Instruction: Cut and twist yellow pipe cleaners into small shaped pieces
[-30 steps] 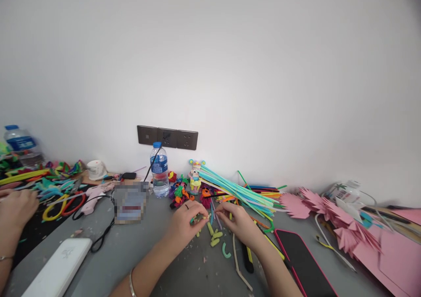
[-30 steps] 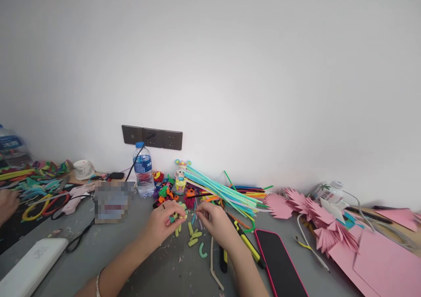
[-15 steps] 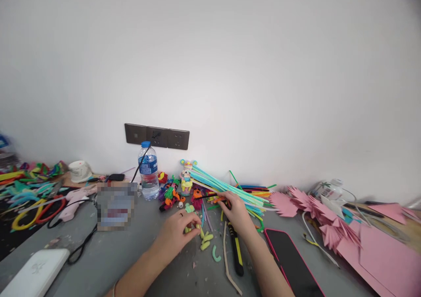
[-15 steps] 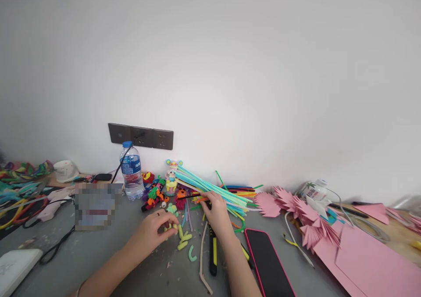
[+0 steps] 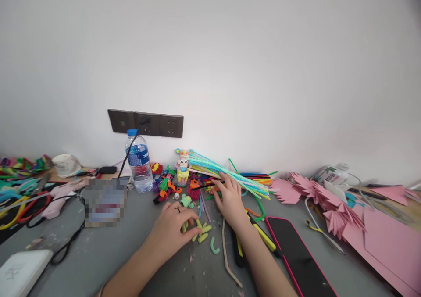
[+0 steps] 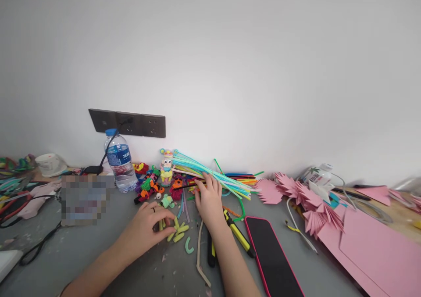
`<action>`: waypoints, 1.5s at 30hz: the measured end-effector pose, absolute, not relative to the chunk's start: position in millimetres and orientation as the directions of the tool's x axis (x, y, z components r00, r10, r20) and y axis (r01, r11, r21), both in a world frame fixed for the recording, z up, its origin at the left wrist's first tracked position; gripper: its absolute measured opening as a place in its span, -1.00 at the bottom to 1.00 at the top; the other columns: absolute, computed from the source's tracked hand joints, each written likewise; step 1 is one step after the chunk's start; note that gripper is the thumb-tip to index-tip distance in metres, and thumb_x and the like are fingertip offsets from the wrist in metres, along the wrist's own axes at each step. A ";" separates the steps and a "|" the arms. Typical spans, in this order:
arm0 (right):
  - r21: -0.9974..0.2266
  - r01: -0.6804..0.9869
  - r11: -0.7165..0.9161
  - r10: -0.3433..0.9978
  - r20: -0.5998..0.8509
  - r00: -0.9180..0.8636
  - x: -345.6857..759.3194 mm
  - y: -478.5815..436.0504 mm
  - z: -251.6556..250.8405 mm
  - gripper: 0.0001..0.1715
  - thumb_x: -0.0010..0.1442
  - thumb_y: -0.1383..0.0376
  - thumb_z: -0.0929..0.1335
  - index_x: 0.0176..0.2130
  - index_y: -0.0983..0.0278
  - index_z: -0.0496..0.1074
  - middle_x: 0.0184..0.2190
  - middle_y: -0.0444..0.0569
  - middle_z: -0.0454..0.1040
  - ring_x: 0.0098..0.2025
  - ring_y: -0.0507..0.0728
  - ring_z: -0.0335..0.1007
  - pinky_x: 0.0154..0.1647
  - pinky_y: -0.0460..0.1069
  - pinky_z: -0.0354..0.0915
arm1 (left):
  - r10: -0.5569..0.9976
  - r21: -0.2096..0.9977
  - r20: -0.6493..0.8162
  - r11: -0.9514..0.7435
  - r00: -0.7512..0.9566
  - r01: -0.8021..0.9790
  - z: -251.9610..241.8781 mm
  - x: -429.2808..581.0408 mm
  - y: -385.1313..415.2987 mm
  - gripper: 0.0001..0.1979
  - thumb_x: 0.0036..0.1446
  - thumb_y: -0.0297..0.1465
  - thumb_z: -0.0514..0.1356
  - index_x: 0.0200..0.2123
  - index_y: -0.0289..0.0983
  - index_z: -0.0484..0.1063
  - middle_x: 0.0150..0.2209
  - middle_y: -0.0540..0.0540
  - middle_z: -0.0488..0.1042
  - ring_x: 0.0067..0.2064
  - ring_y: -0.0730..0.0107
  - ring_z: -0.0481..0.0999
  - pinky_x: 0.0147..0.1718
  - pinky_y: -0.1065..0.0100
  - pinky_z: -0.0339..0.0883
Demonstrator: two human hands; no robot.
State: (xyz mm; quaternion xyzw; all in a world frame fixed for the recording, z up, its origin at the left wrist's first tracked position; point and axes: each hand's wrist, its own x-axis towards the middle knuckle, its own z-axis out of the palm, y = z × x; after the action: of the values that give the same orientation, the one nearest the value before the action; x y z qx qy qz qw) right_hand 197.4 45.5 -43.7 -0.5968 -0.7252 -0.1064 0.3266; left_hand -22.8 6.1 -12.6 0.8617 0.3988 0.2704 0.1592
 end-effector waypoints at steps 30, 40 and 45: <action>-0.693 0.608 0.388 0.685 0.658 0.313 244.5 51.7 -33.9 -0.78 0.13 0.37 0.22 -0.35 0.29 0.45 -0.30 0.07 0.47 -0.22 0.20 0.44 -0.19 0.09 0.38 | 0.857 0.736 0.476 -0.511 0.198 0.444 40.8 56.1 118.9 -0.84 0.01 -0.35 0.27 -0.50 -0.24 0.34 -0.52 0.01 0.44 -0.42 0.32 0.48 -0.39 0.34 0.32; -0.740 0.583 0.336 0.712 0.605 0.357 246.4 53.1 -36.3 -0.84 0.07 0.33 0.23 -0.45 0.26 0.39 -0.42 0.00 0.51 -0.29 0.22 0.45 -0.20 0.09 0.34 | 0.856 0.785 0.434 -0.513 0.283 0.349 37.3 58.6 106.7 -0.87 -0.04 -0.48 0.27 -0.34 -0.28 0.45 -0.40 -0.08 0.59 -0.45 0.34 0.52 -0.44 0.37 0.38; -0.731 0.588 0.346 0.715 0.611 0.339 245.3 54.5 -36.6 -0.81 0.08 0.34 0.22 -0.44 0.26 0.41 -0.42 0.00 0.51 -0.30 0.20 0.44 -0.24 0.06 0.34 | 0.847 0.759 0.452 -0.530 0.280 0.378 42.1 55.3 105.5 -0.95 0.00 -0.41 0.23 -0.43 -0.26 0.48 -0.40 -0.06 0.59 -0.44 0.34 0.50 -0.42 0.35 0.37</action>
State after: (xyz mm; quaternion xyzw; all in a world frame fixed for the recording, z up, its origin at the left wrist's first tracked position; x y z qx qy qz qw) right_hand 245.3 54.5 -36.6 -0.5691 -0.5721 0.0540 0.5881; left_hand 55.3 105.5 42.1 0.7548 0.4057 0.4420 0.2652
